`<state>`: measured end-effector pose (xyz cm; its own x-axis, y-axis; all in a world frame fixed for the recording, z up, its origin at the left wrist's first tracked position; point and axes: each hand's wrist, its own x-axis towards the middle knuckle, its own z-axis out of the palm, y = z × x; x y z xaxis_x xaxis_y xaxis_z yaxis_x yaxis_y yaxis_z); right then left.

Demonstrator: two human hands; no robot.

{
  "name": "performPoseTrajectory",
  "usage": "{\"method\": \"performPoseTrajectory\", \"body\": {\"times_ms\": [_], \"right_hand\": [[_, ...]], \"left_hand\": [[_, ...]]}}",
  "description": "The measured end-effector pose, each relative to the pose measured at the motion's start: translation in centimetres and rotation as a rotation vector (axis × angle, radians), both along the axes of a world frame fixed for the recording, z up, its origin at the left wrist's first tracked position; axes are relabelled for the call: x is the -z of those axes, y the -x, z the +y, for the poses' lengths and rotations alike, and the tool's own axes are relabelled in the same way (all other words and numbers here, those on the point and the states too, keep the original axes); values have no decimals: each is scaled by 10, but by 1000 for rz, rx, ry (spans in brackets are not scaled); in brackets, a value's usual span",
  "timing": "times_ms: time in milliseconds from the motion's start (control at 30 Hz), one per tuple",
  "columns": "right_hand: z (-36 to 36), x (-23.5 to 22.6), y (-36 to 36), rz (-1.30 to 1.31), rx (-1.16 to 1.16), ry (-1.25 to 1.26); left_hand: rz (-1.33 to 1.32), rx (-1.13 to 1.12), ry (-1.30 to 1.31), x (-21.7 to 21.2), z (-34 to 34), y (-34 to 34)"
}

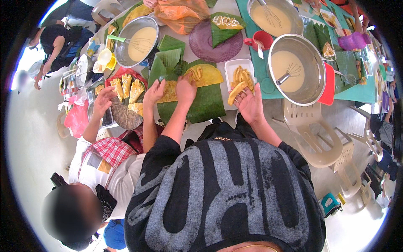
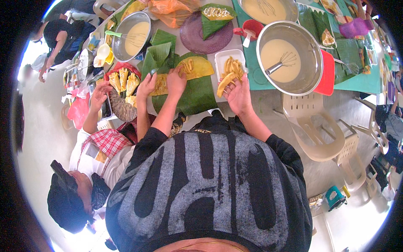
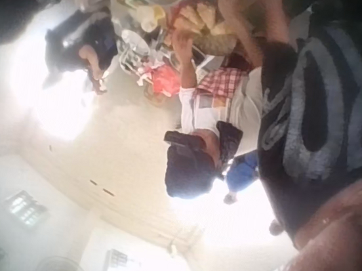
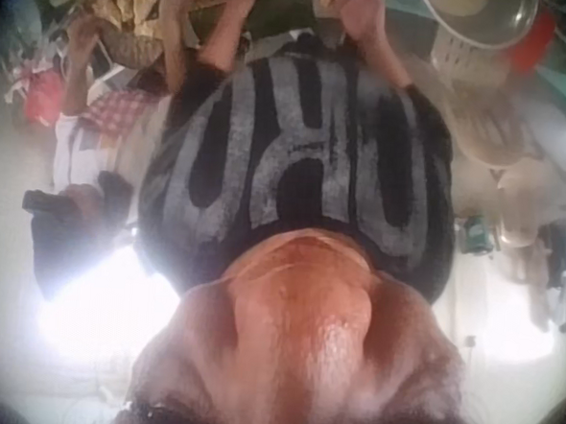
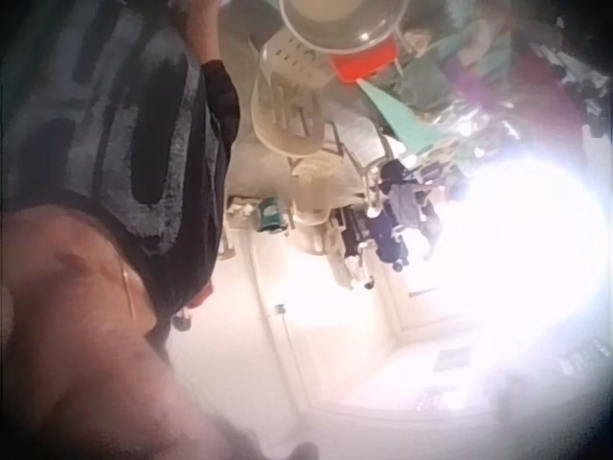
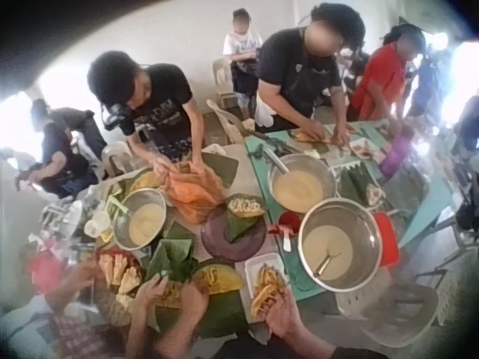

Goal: The person assembles a snack by placing a yellow crepe on a banana leaf, adding a filling of fried strips, and piping a white cream design on top. They then fold the crepe into a triangular shape and place it on a tray with other finished items.

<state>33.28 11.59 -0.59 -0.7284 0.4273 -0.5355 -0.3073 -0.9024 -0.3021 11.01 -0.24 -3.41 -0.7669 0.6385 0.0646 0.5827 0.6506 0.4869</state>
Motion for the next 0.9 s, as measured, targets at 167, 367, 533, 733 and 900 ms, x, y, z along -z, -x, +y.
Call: {"method": "performPoseTrajectory", "body": {"times_ms": [167,367,533,733,900], "right_hand": [[3,1,1,-6,-23,8],[10,-4,6,8,-72,-12],[16,-7,8,48,-134,14],[21,-12,6,81,-150,29],[21,-12,6,76,-186,20]], "left_hand": [[-173,10,-114,-28,1,-44],[-63,240,-131,-21,-1,-62],[-187,157,-183,-35,6,-66],[-280,153,-300,-54,21,-79],[-413,134,-204,-53,34,-99]]}}
